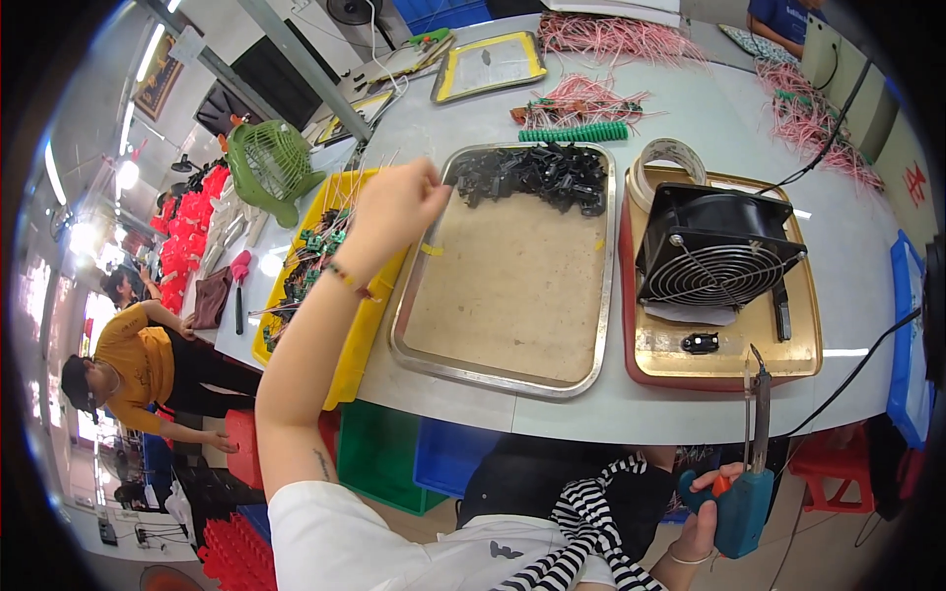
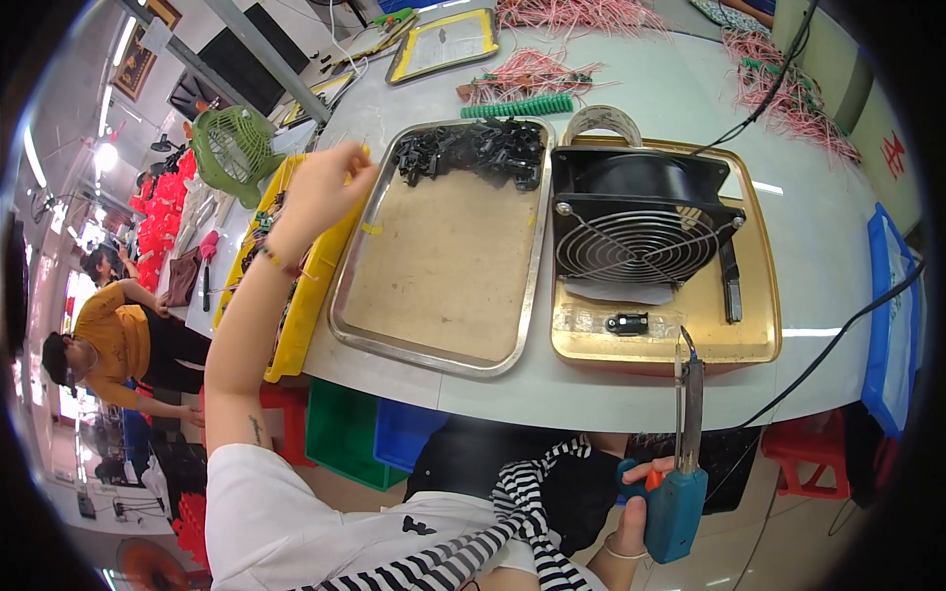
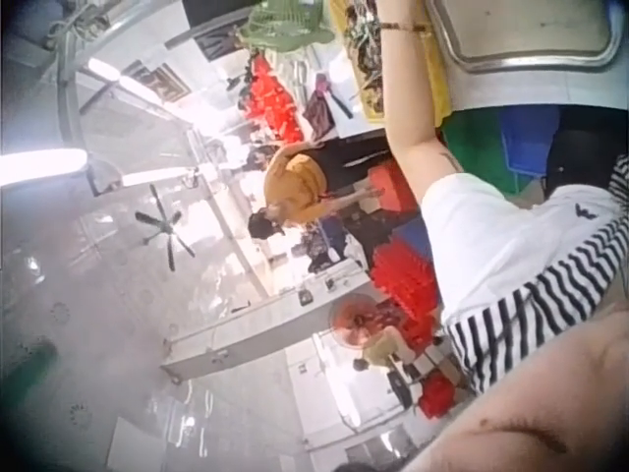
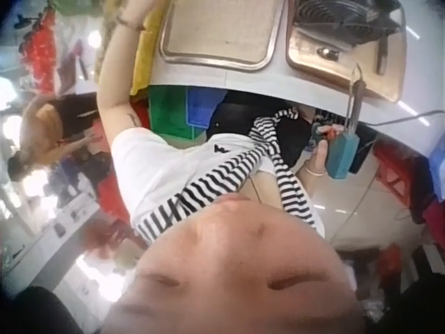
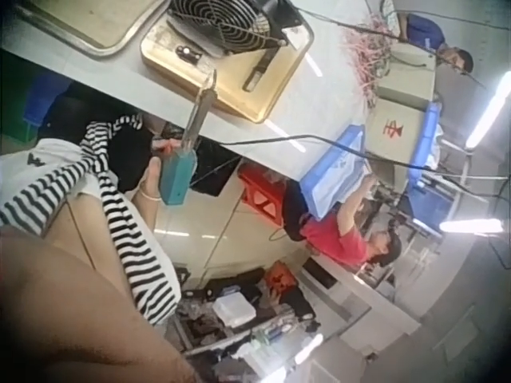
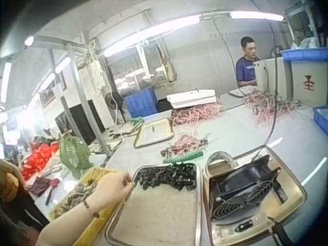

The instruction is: The person assembles electronic parts by fitting circuit boards and wires into plastic casings and soldering the connections using a soldering iron.

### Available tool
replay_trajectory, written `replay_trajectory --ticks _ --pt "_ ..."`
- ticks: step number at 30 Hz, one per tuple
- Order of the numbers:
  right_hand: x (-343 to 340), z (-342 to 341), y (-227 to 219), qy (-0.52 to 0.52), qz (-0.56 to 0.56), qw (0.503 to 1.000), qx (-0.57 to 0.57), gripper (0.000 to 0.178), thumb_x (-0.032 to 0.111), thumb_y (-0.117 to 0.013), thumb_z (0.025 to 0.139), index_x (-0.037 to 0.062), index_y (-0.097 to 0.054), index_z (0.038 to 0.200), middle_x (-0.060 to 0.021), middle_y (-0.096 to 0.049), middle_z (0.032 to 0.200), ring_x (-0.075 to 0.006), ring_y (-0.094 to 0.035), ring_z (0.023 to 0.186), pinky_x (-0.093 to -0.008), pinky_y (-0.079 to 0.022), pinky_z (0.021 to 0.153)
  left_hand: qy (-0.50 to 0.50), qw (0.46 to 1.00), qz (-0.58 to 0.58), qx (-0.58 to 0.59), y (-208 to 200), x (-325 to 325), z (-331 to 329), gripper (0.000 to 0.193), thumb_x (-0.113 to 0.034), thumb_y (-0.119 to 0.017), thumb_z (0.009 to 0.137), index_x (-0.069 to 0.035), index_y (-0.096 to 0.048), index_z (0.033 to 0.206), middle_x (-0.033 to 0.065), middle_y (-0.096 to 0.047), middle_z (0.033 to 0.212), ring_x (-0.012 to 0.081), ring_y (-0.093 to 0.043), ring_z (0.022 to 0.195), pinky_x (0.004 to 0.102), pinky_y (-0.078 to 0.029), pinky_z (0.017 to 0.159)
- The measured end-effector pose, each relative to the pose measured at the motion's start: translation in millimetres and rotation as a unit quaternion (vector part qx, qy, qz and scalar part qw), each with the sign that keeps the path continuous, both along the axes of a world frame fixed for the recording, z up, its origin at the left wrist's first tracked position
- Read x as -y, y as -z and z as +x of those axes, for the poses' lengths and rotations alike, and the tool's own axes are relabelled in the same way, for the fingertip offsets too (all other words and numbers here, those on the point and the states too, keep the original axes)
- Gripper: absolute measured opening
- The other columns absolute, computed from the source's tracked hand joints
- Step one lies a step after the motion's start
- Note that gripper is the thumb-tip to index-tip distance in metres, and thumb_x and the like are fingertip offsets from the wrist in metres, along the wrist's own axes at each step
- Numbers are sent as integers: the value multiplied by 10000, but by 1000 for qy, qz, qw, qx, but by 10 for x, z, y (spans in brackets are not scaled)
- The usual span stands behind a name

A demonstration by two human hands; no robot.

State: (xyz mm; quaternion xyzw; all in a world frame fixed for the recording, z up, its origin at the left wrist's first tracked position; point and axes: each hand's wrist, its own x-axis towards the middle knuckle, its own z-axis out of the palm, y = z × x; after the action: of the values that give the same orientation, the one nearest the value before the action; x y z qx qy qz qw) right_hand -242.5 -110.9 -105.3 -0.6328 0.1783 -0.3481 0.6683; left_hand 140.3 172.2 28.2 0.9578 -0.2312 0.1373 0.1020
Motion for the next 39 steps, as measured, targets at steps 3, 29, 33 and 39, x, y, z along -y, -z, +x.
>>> replay_trajectory --ticks 3,29,33,39 --pt "38 -79 12 -7 1 1000 3 510 274 -632 797 -21 -444 1169 -101 -469 1093 -140 -532 764 -264 -419 702 25 996 79 29 457 89 366 278 -268 -691 800 -1 -646 864 169 -674 788 320 -660 761 395 -513 683" --pt "135 -158 -5 67 15 998 0 726 358 -767 758 -22 -385 1244 -120 -536 1017 -167 -573 644 -255 -462 598 79 986 -142 32 537 853 1179 266 -176 -681 815 -42 -645 1042 136 -675 917 299 -645 840 370 -511 757" --pt "120 -190 -1 66 31 997 2 743 334 -766 759 -31 -370 1269 -129 -543 1038 -167 -575 665 -260 -462 605 36 953 -159 -257 953 592 2116 292 -177 -675 826 -24 -688 1074 106 -708 879 201 -653 785 319 -511 765" --pt "141 -250 44 92 21 996 -7 690 332 -766 757 -25 -396 1219 -134 -547 1036 -167 -581 665 -262 -465 612 6 877 -314 -364 1072 789 2185 295 -249 -669 814 3 -718 960 106 -694 850 159 -622 721 307 -488 705"
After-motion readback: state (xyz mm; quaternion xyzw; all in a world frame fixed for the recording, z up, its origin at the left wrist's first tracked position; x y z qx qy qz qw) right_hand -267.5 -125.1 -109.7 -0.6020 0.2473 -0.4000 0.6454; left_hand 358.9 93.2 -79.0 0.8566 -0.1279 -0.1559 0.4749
